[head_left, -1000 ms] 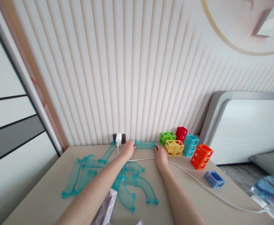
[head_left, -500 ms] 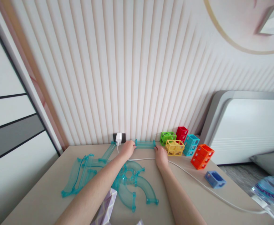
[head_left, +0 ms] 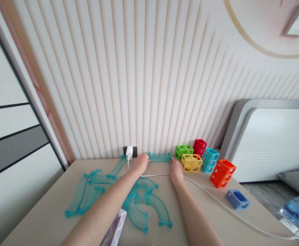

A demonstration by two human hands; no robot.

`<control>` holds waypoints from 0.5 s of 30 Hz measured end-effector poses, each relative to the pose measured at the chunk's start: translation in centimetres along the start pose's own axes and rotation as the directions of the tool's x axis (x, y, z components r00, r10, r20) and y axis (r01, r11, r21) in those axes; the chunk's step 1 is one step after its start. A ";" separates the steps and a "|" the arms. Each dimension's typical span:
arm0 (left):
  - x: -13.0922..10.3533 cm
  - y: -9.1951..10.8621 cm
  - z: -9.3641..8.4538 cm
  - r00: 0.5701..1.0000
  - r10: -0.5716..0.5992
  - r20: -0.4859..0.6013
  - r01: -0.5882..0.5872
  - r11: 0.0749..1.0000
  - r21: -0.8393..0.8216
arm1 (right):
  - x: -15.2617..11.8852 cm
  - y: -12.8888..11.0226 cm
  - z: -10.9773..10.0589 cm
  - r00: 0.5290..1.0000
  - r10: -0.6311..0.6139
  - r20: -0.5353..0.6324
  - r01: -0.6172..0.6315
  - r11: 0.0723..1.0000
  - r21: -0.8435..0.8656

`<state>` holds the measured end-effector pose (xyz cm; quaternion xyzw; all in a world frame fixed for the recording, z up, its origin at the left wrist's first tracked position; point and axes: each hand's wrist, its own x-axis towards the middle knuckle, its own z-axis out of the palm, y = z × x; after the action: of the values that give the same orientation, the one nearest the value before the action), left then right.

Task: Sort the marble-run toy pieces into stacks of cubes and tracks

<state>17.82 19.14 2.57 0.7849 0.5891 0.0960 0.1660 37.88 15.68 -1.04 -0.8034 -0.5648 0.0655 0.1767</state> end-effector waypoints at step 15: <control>0.7 0.7 -0.3 1.000 0.021 0.012 -0.023 0.991 0.133 | 1.3 -0.3 0.5 0.999 0.049 0.019 -0.049 0.999 -0.015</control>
<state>18.56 19.64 3.04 0.8012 0.5847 0.0543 0.1154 37.85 17.06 -1.29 -0.8176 -0.5472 0.0732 0.1637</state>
